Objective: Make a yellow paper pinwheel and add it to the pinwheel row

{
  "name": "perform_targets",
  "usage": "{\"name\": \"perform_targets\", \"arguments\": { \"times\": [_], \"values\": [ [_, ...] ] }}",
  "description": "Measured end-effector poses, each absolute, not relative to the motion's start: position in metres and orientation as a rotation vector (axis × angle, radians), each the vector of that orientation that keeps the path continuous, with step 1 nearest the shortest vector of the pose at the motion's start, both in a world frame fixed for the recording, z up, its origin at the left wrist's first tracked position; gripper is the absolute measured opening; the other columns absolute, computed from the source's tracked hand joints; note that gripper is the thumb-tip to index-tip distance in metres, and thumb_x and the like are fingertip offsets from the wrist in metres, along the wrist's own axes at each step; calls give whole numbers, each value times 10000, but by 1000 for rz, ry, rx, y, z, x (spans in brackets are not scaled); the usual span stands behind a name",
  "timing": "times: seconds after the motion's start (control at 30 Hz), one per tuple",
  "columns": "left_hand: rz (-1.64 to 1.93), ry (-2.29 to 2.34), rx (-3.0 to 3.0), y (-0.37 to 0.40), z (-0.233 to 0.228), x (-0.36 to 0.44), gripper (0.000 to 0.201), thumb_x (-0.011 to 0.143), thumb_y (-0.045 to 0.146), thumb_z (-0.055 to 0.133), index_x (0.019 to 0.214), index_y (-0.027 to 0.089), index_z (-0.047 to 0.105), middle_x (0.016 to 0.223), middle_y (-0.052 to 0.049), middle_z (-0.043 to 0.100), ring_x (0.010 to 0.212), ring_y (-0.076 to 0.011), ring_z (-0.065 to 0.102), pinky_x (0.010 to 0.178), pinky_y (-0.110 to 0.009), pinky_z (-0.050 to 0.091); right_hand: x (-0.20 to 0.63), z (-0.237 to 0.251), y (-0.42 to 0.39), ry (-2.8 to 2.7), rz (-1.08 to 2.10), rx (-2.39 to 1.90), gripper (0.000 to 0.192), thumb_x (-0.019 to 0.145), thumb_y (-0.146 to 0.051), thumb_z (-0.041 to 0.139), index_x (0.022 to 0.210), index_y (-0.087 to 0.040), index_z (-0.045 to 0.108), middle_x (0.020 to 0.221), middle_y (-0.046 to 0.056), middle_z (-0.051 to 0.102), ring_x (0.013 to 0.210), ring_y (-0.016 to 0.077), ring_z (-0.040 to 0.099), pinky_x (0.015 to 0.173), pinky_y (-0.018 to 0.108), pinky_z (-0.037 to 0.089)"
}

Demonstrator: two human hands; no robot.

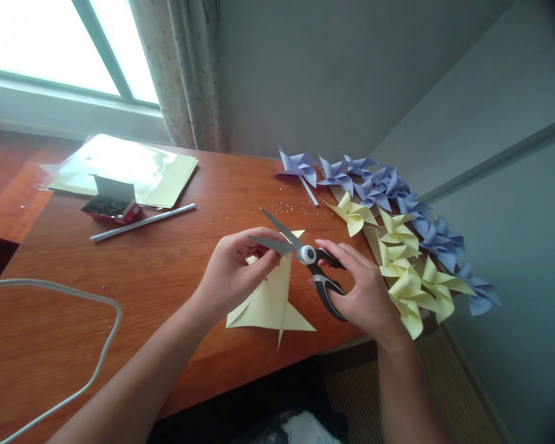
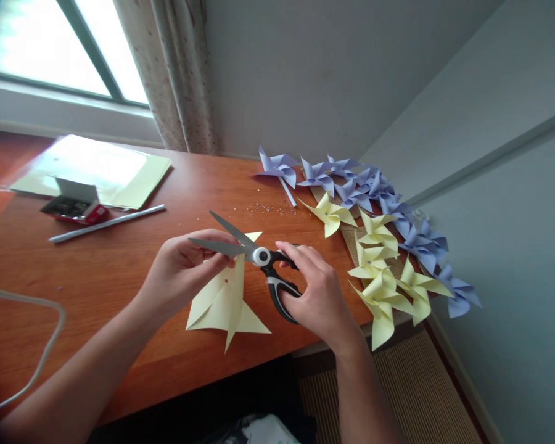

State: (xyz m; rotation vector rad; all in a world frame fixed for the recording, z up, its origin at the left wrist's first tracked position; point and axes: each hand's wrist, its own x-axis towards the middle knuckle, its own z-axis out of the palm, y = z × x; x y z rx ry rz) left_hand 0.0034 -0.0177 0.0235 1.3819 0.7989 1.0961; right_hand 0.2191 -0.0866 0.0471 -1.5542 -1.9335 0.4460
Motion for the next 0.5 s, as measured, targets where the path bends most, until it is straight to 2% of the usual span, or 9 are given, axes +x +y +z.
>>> {"name": "perform_targets", "arguments": {
  "times": [0.5],
  "values": [
    [1105, 803, 1384, -18, 23, 2, 117, 828, 176, 689, 919, 166, 761, 827, -50, 760, 696, -148, 659, 624, -248, 520, 216, 50, -87, -1930, 472, -1555, 549, 827, -148, 693, 1355, -245, 580, 1213, 64, 685, 1038, 199, 673, 936, 313, 550]
  ]
}}
